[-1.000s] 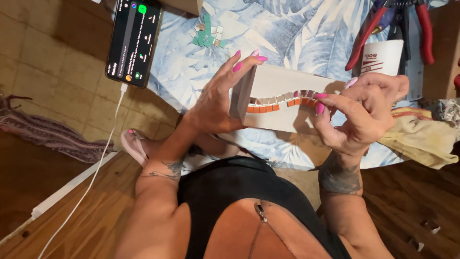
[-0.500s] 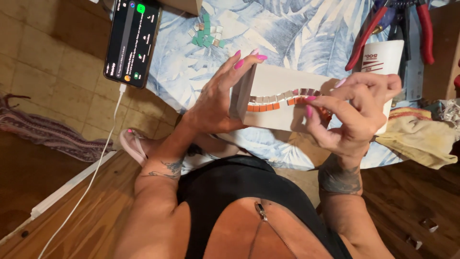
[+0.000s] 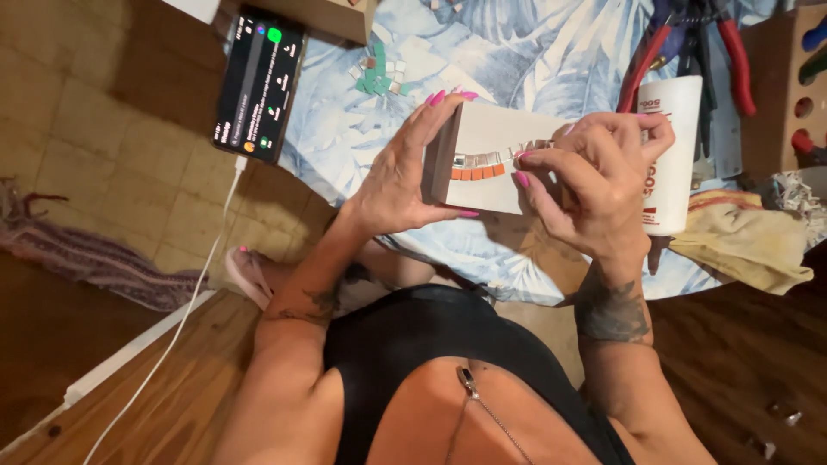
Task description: Applying adhesive to small mosaic tiles and placing them onto a block to create a pattern.
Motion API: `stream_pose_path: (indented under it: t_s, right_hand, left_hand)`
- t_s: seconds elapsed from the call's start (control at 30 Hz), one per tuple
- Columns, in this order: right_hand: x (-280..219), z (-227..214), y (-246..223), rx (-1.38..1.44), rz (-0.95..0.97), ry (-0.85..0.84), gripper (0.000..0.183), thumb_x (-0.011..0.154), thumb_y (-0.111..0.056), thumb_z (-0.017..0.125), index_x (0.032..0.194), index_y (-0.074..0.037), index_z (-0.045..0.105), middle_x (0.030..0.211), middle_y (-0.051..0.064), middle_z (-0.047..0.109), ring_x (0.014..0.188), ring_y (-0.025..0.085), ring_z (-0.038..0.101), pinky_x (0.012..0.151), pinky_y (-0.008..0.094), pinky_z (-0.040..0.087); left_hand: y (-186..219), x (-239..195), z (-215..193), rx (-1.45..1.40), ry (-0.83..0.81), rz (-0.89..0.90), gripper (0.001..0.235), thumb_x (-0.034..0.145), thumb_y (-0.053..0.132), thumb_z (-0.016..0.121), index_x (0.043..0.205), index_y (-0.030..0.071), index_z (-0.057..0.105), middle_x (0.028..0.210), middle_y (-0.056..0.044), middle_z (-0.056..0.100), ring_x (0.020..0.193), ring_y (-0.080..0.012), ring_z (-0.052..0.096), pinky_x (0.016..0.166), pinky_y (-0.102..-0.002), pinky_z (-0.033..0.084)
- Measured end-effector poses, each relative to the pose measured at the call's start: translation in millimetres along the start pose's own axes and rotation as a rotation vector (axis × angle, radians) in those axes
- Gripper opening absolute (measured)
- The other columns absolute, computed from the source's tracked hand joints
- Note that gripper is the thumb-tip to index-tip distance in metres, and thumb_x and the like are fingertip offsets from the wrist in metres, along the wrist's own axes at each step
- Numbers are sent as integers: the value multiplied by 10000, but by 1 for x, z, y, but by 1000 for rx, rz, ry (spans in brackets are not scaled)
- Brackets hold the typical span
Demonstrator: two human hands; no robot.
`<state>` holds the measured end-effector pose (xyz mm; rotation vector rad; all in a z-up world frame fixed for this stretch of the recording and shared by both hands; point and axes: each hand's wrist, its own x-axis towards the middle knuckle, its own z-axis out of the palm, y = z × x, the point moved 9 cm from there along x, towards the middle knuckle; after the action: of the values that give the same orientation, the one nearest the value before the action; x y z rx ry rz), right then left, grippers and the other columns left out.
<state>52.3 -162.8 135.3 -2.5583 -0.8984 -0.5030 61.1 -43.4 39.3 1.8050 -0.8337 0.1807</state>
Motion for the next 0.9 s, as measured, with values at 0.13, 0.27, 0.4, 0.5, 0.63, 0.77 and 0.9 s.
stream_pose_path:
  t_s: [0.13, 0.27, 0.4, 0.5, 0.63, 0.77, 0.9]
  right_hand:
    - [-2, -3, -4, -56, -35, 6, 86, 817, -187, 690, 855, -125, 644, 752, 43, 486, 838, 283, 484, 745, 399, 196]
    - [-4, -13, -9, -43, -36, 46, 74, 806, -155, 661, 845, -107, 620, 761, 65, 489, 826, 291, 494, 787, 445, 208]
    - [-11, -37, -19, 53, -39, 165, 105, 774, -84, 643, 873, -82, 608, 853, 92, 471, 850, 288, 494, 811, 425, 279]
    - [-15, -58, -29, 186, 20, 263, 126, 743, -11, 629, 866, -33, 611, 936, 144, 556, 810, 301, 542, 754, 362, 401]
    - [-28, -65, -34, 192, 90, 306, 125, 708, -23, 648, 823, -68, 635, 743, 64, 617, 649, 231, 601, 629, 294, 464]
    - [-38, -72, -68, 142, 6, 289, 216, 737, -53, 636, 917, -28, 518, 827, 58, 620, 704, 125, 608, 664, 208, 478]
    - [-41, -85, -104, 165, -150, 299, 300, 725, 2, 623, 981, 9, 466, 885, 121, 616, 744, 195, 614, 662, 263, 517]
  left_hand:
    - [6, 0, -1, 18, 19, 7, 1133, 687, 336, 849, 1358, 102, -34, 1425, -142, 190, 1351, -318, 238, 1148, -456, 224]
    - [16, 7, -7, -92, 58, -22, 1108, 610, 378, 823, 1345, 95, 44, 1357, -186, 279, 1290, -357, 239, 1084, -483, 220]
    - [31, 5, -20, -84, 75, -79, 1106, 563, 581, 687, 1348, 73, 97, 1387, -152, 221, 1279, -336, 208, 1071, -449, 182]
    - [52, -5, -42, -58, 157, -99, 975, 624, 521, 658, 1312, 17, 185, 1339, -184, 284, 1224, -350, 295, 1029, -445, 256]
    - [92, -15, -55, 121, 363, -30, 611, 716, 382, 641, 1171, 32, 432, 1180, -130, 454, 1111, -297, 462, 943, -386, 380]
    - [136, -8, -42, 20, 320, 74, 310, 777, 230, 589, 991, 18, 512, 883, -114, 606, 692, -171, 600, 591, -243, 516]
    - [137, 5, -10, -264, 70, -218, 262, 724, 235, 633, 886, 30, 607, 810, -77, 641, 723, -135, 618, 580, -221, 527]
